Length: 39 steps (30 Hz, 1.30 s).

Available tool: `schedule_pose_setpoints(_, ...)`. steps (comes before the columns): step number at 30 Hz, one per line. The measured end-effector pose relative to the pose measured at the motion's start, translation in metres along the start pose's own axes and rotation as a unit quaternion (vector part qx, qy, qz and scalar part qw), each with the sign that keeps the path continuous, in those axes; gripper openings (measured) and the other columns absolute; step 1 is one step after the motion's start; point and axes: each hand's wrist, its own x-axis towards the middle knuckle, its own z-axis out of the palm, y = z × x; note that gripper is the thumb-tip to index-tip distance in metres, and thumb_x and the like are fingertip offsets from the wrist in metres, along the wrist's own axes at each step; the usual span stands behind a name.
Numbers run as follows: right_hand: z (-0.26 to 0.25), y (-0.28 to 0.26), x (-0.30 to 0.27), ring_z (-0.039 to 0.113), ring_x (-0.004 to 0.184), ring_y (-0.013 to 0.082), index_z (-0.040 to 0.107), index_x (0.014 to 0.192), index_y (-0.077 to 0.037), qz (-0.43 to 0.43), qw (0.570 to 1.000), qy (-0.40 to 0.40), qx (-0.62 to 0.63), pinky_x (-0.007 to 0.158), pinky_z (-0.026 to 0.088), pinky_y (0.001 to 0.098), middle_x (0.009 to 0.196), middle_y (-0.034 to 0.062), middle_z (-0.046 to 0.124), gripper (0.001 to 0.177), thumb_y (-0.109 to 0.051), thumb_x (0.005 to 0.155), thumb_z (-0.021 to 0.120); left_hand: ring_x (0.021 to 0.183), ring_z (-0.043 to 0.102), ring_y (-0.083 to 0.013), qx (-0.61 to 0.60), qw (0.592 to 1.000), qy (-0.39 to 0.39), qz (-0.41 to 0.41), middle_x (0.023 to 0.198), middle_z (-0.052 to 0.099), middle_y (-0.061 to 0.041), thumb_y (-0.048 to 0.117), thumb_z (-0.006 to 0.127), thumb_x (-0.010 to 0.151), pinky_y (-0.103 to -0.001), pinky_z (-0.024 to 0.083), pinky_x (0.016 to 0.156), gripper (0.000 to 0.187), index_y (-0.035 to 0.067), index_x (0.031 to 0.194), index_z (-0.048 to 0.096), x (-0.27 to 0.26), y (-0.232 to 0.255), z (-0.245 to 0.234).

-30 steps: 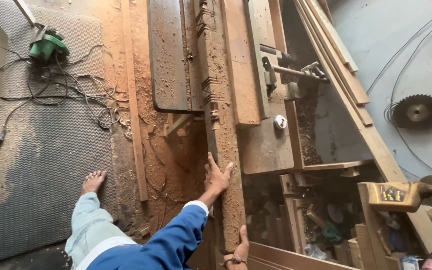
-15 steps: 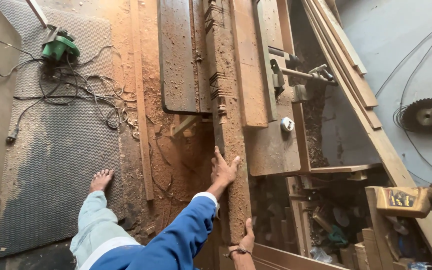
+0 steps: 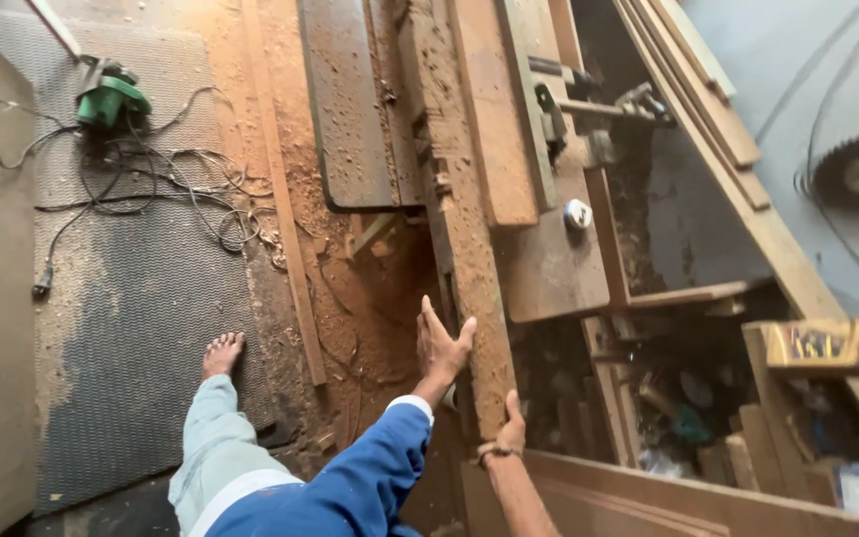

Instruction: Guiding wood pieces through a table saw and inspecting the cuts.

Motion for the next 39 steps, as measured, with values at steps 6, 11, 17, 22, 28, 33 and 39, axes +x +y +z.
schedule_pose_setpoints(6, 0.017, -0.003, 0.000, 0.073, 0.089, 0.0313, 0.068, 0.123, -0.005, 0.006, 1.000, 0.010, 0.021, 0.081, 0.060, 0.0480, 0.106, 0.0117, 0.075, 0.056, -0.048, 0.087, 0.071, 0.140, 0.042, -0.0437, 0.067, 0.983, -0.068, 0.158, 0.154, 0.040, -0.027, 0.047, 0.076, 0.084, -0.050, 0.037, 0.115, 0.107, 0.001, 0.161, 0.017, -0.033, -0.042, -0.007)
schedule_pose_setpoints(11, 0.011, 0.002, 0.022, 0.070, 0.094, 0.0288, 0.068, 0.123, 0.001, -0.049, 0.995, 0.091, 0.014, 0.086, 0.058, 0.0451, 0.110, 0.0128, 0.072, 0.057, -0.044, 0.091, 0.078, 0.143, 0.040, -0.0445, 0.119, 0.942, -0.057, 0.309, 0.157, 0.036, -0.029, 0.049, 0.086, 0.073, -0.050, 0.035, 0.116, 0.119, -0.003, 0.157, 0.020, -0.052, -0.061, -0.006)
schedule_pose_setpoints(17, 0.032, -0.008, 0.008, 0.070, 0.100, 0.0308, 0.066, 0.126, -0.004, -0.032, 0.999, 0.031, 0.018, 0.090, 0.057, 0.0461, 0.116, 0.0129, 0.071, 0.053, -0.043, 0.090, 0.073, 0.144, 0.037, -0.0466, 0.153, 0.922, -0.088, 0.345, 0.157, 0.033, -0.033, 0.053, 0.091, 0.063, -0.050, 0.033, 0.118, 0.132, -0.007, 0.156, 0.020, -0.056, -0.074, -0.010)
schedule_pose_setpoints(22, 0.045, -0.016, 0.001, 0.071, 0.102, 0.0320, 0.065, 0.128, -0.003, -0.002, 0.999, -0.049, 0.007, 0.092, 0.058, 0.0463, 0.119, 0.0140, 0.073, 0.054, -0.046, 0.094, 0.064, 0.145, 0.036, -0.0480, 0.148, 0.910, -0.110, 0.371, 0.157, 0.030, -0.037, 0.056, 0.094, 0.058, -0.051, 0.031, 0.119, 0.138, -0.008, 0.156, 0.019, -0.056, -0.074, -0.017)
schedule_pose_setpoints(28, 0.058, -0.024, -0.007, 0.071, 0.102, 0.0311, 0.065, 0.127, -0.004, 0.010, 0.996, -0.084, -0.014, 0.092, 0.058, 0.0468, 0.117, 0.0141, 0.073, 0.053, -0.047, 0.098, 0.061, 0.145, 0.035, -0.0489, 0.158, 0.898, -0.134, 0.388, 0.158, 0.027, -0.038, 0.052, 0.095, 0.053, -0.051, 0.032, 0.119, 0.144, -0.010, 0.156, 0.017, -0.048, -0.070, -0.025)
schedule_pose_setpoints(33, 0.069, -0.029, -0.004, 0.072, 0.098, 0.0301, 0.067, 0.126, -0.007, 0.014, 0.996, -0.079, -0.035, 0.089, 0.059, 0.0455, 0.115, 0.0123, 0.073, 0.052, -0.050, 0.097, 0.061, 0.142, 0.041, -0.0476, 0.170, 0.890, -0.104, 0.410, 0.155, 0.035, -0.035, 0.053, 0.096, 0.055, -0.050, 0.036, 0.116, 0.137, -0.012, 0.153, 0.026, -0.044, -0.076, -0.020)
schedule_pose_setpoints(39, 0.082, -0.031, -0.003, 0.072, 0.093, 0.0296, 0.068, 0.123, -0.009, 0.021, 0.997, -0.064, -0.045, 0.080, 0.059, 0.0434, 0.111, 0.0106, 0.074, 0.052, -0.053, 0.094, 0.062, 0.136, 0.049, -0.0443, 0.185, 0.897, -0.089, 0.392, 0.150, 0.045, -0.034, 0.052, 0.095, 0.056, -0.048, 0.040, 0.112, 0.123, -0.013, 0.146, 0.041, -0.042, -0.071, -0.019)
